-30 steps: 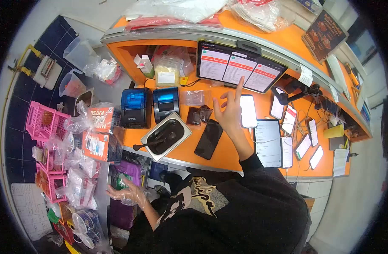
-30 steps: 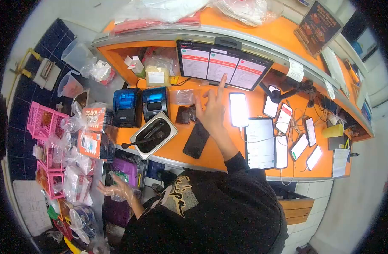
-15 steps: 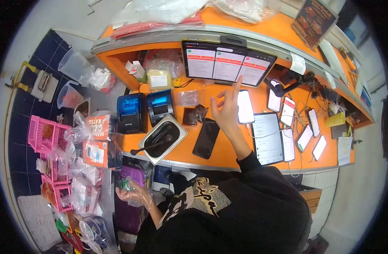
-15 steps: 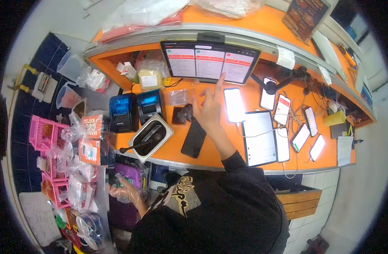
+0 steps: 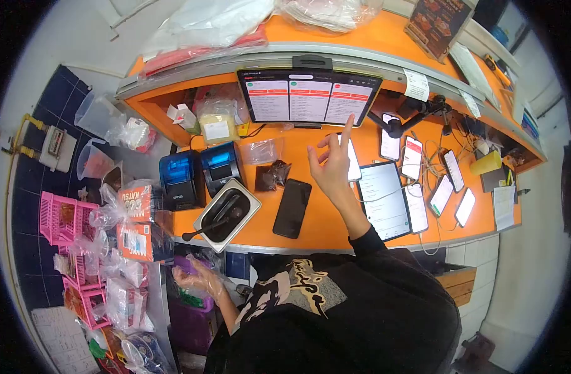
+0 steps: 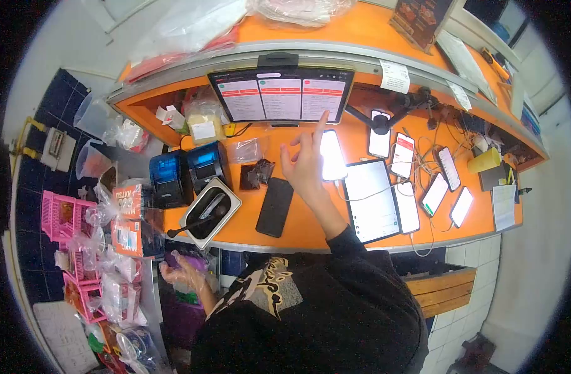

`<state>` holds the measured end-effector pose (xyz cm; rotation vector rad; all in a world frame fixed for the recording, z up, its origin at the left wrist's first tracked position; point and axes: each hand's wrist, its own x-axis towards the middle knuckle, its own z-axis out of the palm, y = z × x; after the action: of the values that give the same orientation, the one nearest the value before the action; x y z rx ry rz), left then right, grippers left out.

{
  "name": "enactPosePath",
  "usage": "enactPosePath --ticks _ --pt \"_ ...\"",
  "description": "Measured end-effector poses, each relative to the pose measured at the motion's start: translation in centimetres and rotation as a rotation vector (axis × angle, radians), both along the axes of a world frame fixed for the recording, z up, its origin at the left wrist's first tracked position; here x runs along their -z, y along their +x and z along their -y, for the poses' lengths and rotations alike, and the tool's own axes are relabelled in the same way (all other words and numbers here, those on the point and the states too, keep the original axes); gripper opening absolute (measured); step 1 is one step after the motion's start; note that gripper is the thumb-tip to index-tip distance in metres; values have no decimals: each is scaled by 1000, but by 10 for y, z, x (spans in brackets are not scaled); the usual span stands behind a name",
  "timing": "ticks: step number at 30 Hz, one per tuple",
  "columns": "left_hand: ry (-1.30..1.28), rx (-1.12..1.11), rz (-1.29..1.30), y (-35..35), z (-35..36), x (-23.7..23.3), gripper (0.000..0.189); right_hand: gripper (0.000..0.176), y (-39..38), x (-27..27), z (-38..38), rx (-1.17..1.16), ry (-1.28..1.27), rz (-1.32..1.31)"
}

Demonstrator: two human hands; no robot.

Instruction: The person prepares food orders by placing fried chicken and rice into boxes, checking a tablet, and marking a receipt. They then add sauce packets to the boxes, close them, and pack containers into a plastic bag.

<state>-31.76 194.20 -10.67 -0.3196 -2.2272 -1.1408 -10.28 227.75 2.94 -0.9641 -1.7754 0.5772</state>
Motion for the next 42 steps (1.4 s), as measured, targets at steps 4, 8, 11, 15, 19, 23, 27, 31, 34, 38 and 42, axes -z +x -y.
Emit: enactPosePath --ticks 4,8,11,15,19,23,27,31,34,38,42 --pt "-22 -18 18 3 -5 -15 58 23 3 4 -2 12 2 -20" --pt "3 -52 255 5 -6 -25 53 23 3 7 -7 6 -15 -32" --pt "46 -135 271 -8 0 9 53 23 1 3 -12 4 -33 -32" --pt "-182 -168 265 -7 18 67 55 23 -6 -6 -15 15 -9 -72" --pt "-244 -225 238 17 37 119 51 22 -8 -10 -16 -2 -26 -80" --pt "-268 -196 368 54 50 121 47 21 -3 -8 -14 1 -5 -82" --pt "-281 -171 417 68 64 128 44 28 5 -10 -2 56 49 -162" --pt "-300 -149 481 79 90 131 40 42 24 -27 6 35 -384 -204" --pt "-314 -128 551 87 114 133 38 43 20 -46 36 -248 -588 -222" --pt "-289 -110 712 114 175 135 34 46 -23 -62 96 -804 -701 -130" --pt "-183 -203 947 187 279 141 31 50 -60 -75 153 -1462 -915 19"
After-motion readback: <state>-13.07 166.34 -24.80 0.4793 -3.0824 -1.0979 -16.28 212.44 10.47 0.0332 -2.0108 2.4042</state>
